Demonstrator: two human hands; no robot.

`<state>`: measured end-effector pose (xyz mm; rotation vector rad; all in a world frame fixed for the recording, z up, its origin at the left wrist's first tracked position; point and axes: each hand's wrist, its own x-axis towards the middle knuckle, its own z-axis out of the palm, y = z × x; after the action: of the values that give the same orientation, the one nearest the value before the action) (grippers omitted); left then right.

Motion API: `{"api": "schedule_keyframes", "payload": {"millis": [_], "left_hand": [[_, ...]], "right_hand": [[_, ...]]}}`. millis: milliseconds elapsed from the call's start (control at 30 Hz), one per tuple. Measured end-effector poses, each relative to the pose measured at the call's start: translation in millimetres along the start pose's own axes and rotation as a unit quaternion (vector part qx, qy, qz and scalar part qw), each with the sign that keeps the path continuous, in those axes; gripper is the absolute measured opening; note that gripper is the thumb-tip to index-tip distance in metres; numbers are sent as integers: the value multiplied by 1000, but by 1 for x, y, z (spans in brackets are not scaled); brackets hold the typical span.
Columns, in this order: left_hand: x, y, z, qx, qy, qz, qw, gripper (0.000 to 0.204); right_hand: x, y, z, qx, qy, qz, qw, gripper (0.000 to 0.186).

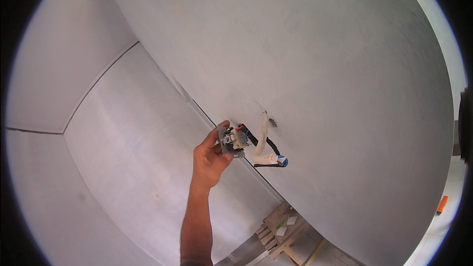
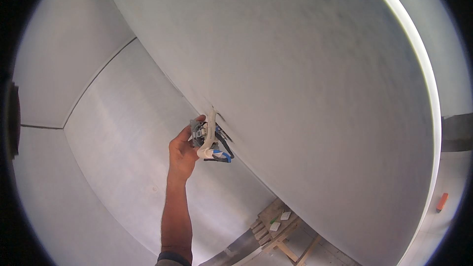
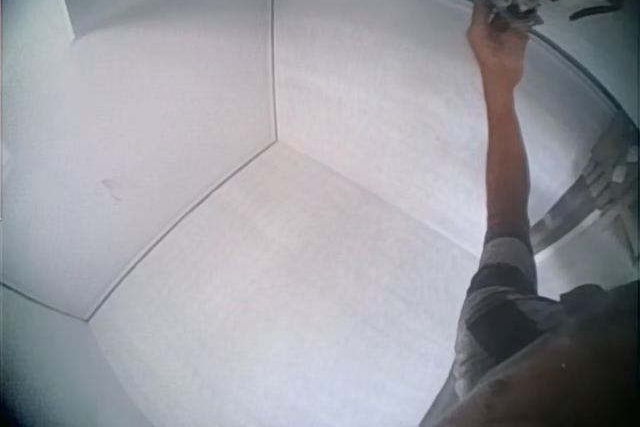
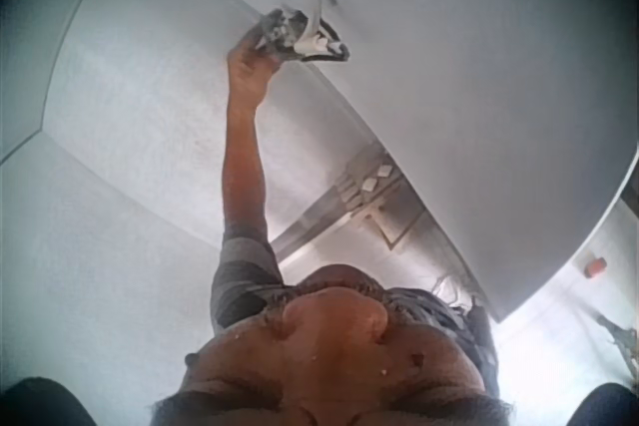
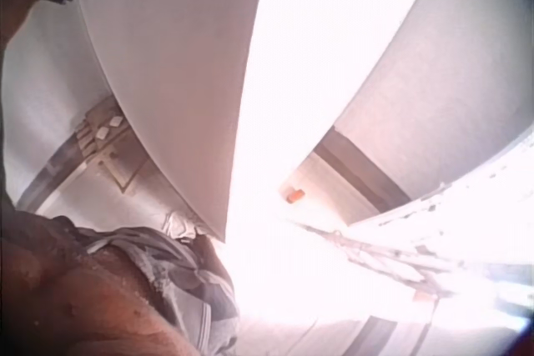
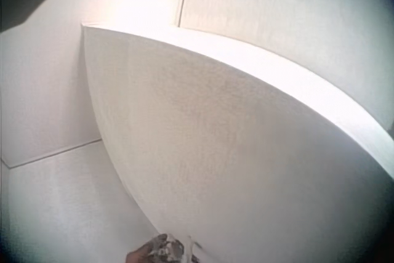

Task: The person installs electrical outlet boxes into wall cutouts, connects wires using a screwdriver, and secures the boxes with screws. They also place white plastic covers over the installed boxes.

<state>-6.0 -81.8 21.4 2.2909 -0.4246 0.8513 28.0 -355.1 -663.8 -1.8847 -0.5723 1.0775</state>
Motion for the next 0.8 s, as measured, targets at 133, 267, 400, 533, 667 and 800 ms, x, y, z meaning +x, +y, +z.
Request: {"api": "schedule_keyframes", "payload": {"millis": [133,267,400,533,667,800], "left_hand": [[-9,7,24,154,0,73,985,86],[-5,-2,33,223,56,82,970,88],[-3,-7,1,105,36,51,993,78],[18,5,-18,63,-11,1,998,61],[30,29,-26,73,-37,-96,992,53],[32,36,-26,100,-35,-109,988,50]], "right_hand": [[-2,0,3,-6,-8,-13,1000,18],[-3,4,12,-15,-18,-55,998,19],[-6,-52,13,81,-46,-102,990,19],[10,-76,14,220,-86,-130,963,15],[-8,-115,1,162,-115,-163,966,15],[-7,-138,3,135,-110,-200,964,19]]}}
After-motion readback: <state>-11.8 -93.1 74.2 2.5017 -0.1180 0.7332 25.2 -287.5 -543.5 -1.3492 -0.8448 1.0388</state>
